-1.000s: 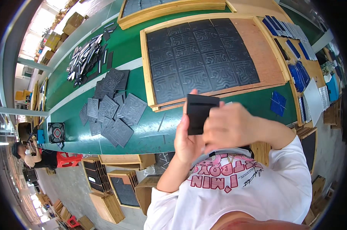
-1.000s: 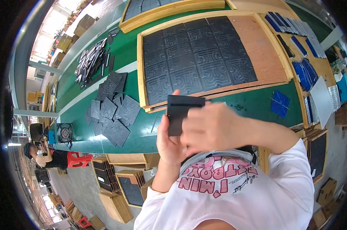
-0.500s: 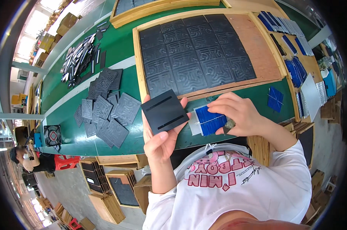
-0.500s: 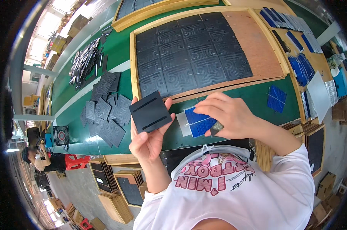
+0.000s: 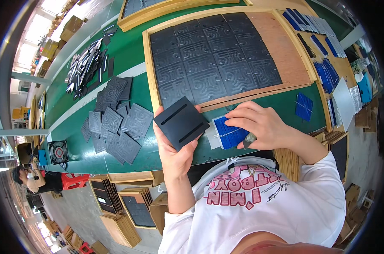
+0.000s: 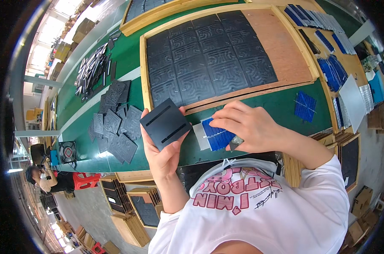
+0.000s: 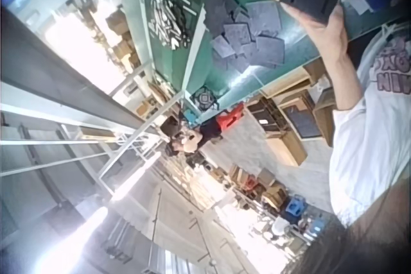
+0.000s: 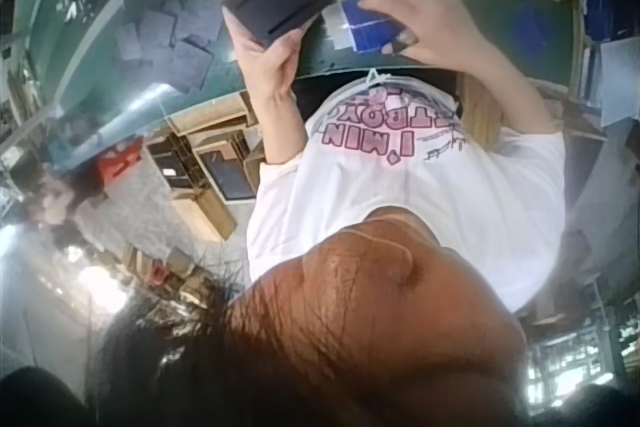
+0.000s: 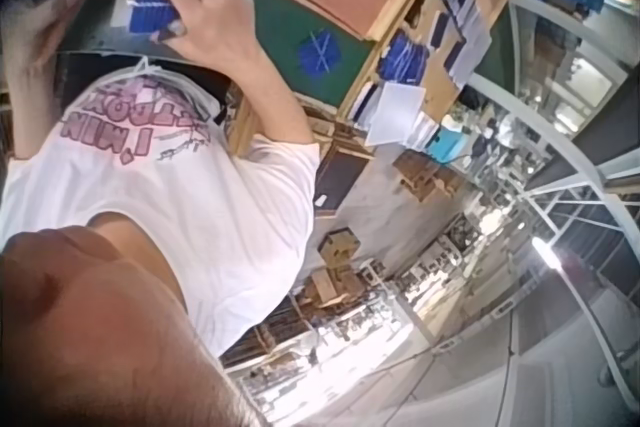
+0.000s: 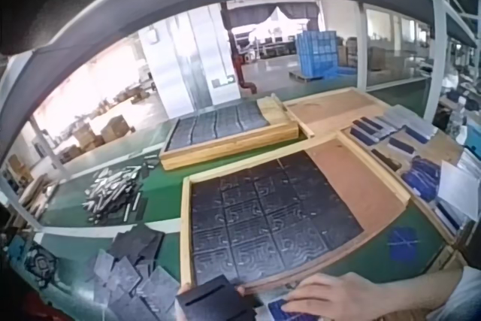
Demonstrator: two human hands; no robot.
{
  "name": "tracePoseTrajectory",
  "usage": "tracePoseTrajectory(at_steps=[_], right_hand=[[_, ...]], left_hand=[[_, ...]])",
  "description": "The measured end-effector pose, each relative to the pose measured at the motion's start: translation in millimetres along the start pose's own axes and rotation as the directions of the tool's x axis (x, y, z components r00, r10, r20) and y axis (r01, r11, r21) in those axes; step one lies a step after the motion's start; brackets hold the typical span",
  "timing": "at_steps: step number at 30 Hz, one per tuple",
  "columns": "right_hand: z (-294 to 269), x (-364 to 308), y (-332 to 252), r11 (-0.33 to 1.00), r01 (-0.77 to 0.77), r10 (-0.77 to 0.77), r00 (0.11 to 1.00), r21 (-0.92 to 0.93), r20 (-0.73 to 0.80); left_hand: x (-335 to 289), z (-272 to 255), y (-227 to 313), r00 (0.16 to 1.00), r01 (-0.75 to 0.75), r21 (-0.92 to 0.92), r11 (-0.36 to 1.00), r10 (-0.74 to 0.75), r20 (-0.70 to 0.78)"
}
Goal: The recorder is assembling small blue solar cell components into black plastic frames at a factory workstation on a conveyor belt.
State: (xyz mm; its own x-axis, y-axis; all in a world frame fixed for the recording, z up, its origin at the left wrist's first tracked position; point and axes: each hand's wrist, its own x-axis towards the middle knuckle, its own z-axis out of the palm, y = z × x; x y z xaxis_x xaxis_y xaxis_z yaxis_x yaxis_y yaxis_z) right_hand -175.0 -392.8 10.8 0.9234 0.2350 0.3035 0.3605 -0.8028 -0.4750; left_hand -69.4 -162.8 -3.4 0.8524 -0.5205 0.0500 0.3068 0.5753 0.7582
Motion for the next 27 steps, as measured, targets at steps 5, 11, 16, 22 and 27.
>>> tracePoseTrajectory(at_steps=[5,11,16,22,27], right_hand=[[-12,4,-1,0.998,-0.003,0.004,1.000,0.057,-0.017],[-33,23,-3,0.989,0.099,-0.077,0.977,0.108,-0.197],[-37,40,-9,0.989,0.129,-0.111,0.969,0.068,-0.220],[-33,47,-14,0.992,0.127,-0.123,0.974,0.008,-0.190],[-32,48,-14,0.992,0.124,-0.125,0.973,-0.019,-0.191]], left_hand=[[1,-6,-2,0.999,-0.032,0.167,0.986,0.036,-0.022],[1,15,-6,0.999,0.050,0.247,0.968,-0.044,-0.029],[1,34,-17,0.996,0.083,0.209,0.974,-0.090,0.020],[1,32,-17,0.991,0.059,0.299,0.952,-0.091,0.094],[2,32,-16,0.985,0.064,0.333,0.941,-0.113,0.130]])
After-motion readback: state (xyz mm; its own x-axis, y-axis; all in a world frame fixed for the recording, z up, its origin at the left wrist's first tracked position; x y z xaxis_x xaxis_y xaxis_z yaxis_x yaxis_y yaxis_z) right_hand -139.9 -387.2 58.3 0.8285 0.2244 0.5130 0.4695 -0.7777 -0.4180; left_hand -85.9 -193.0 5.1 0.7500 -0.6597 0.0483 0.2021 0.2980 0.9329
